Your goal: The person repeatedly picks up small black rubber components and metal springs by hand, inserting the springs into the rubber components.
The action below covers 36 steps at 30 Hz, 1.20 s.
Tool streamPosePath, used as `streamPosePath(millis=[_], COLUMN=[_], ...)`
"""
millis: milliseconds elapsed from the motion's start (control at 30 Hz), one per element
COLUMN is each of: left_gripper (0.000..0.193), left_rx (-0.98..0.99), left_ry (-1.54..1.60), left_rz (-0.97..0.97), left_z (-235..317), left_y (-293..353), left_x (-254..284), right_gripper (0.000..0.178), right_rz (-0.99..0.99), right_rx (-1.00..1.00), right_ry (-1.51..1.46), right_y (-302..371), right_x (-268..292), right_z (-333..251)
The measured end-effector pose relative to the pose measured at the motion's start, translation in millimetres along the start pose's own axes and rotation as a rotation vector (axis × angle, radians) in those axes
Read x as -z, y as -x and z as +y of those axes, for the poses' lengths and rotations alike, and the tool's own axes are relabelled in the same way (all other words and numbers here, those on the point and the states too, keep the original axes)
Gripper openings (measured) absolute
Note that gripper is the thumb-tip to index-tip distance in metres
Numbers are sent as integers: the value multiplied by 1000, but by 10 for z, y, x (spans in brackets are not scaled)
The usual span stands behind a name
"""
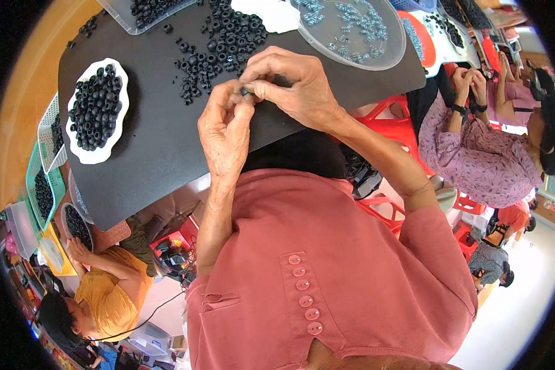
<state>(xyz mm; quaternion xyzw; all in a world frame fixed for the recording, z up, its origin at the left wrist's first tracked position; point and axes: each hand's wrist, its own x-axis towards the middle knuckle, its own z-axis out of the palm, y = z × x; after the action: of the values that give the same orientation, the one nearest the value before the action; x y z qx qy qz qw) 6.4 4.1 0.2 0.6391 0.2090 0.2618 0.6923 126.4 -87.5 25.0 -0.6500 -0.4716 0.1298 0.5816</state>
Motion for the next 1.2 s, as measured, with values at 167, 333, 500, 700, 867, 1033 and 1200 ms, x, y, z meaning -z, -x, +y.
streamPosePath(millis=[167,333,500,700,867,1033,1200], left_gripper=[17,16,16,16,14,11,15], left_rx=[6,6,-1,-18,-33,-11,25], left_ry=[32,-62,2,24,15,89,73], left_rz=[24,35,42,21,8,1,-10], left_z=[-15,-39,-51,-67,-25,-28,4], left_y=[-3,-16,-1,-9,-4,-26,-10], left_x=[-11,-8,1,-30,-38,-3,40], right_gripper=[13,16,19,15,13,8,8], right_rz=[0,-33,-17,-98,-178,-66,-57], right_rx=[105,174,109,132,124,-113,-106], right_ry=[18,158,62,146,164,-226,-192], right_y=[6,35,54,-18,-81,-15,-22], right_x=[-28,7,-19,96,126,13,-50], right_z=[72,66,75,41,-4,93,65])
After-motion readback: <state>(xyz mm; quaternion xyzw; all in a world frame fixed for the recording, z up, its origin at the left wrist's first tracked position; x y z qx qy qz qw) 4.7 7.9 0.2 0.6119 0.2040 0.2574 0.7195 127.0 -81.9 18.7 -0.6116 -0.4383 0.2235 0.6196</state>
